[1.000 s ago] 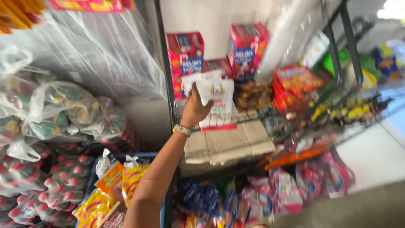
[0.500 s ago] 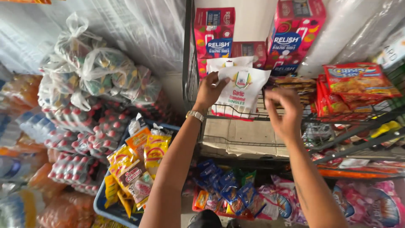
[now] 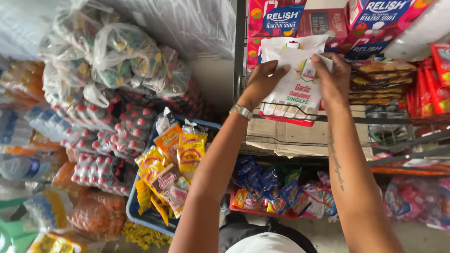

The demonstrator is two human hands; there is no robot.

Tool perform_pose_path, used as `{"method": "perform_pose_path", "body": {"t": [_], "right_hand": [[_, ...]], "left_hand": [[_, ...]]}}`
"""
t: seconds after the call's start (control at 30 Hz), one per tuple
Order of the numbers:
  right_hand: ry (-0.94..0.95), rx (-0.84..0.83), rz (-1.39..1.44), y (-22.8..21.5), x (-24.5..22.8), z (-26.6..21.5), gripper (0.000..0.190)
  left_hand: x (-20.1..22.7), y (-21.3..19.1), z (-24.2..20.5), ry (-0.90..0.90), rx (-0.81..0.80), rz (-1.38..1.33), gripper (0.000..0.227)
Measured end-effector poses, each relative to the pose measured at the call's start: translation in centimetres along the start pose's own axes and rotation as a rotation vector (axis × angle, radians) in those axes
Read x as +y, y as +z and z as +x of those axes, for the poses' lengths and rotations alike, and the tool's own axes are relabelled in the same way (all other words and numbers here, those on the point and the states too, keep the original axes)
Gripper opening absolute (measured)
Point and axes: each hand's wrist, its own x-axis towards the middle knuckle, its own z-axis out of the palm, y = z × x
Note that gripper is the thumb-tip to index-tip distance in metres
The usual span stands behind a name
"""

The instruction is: Organizing and stocking various food packets and sachets on store shelves.

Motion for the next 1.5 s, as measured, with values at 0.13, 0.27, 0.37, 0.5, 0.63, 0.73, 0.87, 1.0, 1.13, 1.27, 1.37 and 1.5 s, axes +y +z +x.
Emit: {"method": "perform_pose_path", "body": {"t": [0.13, 0.27, 0.37, 0.5, 0.63, 0.73, 0.87, 1.0, 1.13, 1.27, 1.37, 1.5], "right_hand": [[0.007, 0.103, -0.124, 1.3, -2.1, -0.9, 0.019], [-0.099, 0.061, -0.466, 1.2, -1.9, -1.1, 0.022], [-0.18, 0.062, -0.581, 1.5, -2.5, -2.0, 0.026], [-0.338, 0.071, -0.626, 2.2, -2.9, -1.7, 0.027], [-0.296, 0.031, -0.522, 0.9, -1.8, -1.7, 0.027], [-0.293, -0.008, -0.476, 0.5, -1.8, -1.8, 0.025], [-0.319, -0.042, -0.428, 0.7, -3.1, -2.0, 0.022], [-0.239, -0.123, -0.224, 0.6, -5.7, -1.5, 0.02], [-0.293, -0.175, -0.346, 2.9, -13.0, 0.9, 0.02], [-0.59, -0.31, -0.503, 7.0, -20.6, 4.5, 0.024], [-0.799, -0.371, -0.55, 10.3, -25.4, 7.7, 0.022], [-1.129, -0.357, -0.722, 14.2, -30.2, 12.0, 0.015]], "left_hand": [[2.8, 0.7, -2.9, 0.252, 0.034, 0.328, 0.042], [6.2, 0.7, -4.5, 0.349, 0.023, 0.41, 0.059], [7.8, 0.8, -5.7, 0.265, -0.013, 0.442, 0.056], [8.3, 0.5, -5.9, 0.318, 0.038, 0.459, 0.05], [6.0, 0.8, -5.0, 0.259, 0.113, 0.442, 0.052], [5.6, 1.1, -5.3, 0.387, 0.105, 0.291, 0.039], [7.8, 2.2, -6.1, 0.443, 0.227, 0.494, 0.044], [11.1, 2.5, -6.5, 0.356, 0.222, 0.536, 0.045], [17.0, 0.9, -5.5, 0.703, 0.278, 0.63, 0.032], [24.5, -2.3, -2.0, 0.869, 0.256, 0.468, 0.023], [29.7, -4.6, 0.8, 1.021, 0.262, 0.37, 0.016], [34.2, -7.7, 5.3, 1.106, 0.296, 0.289, 0.014]]}}
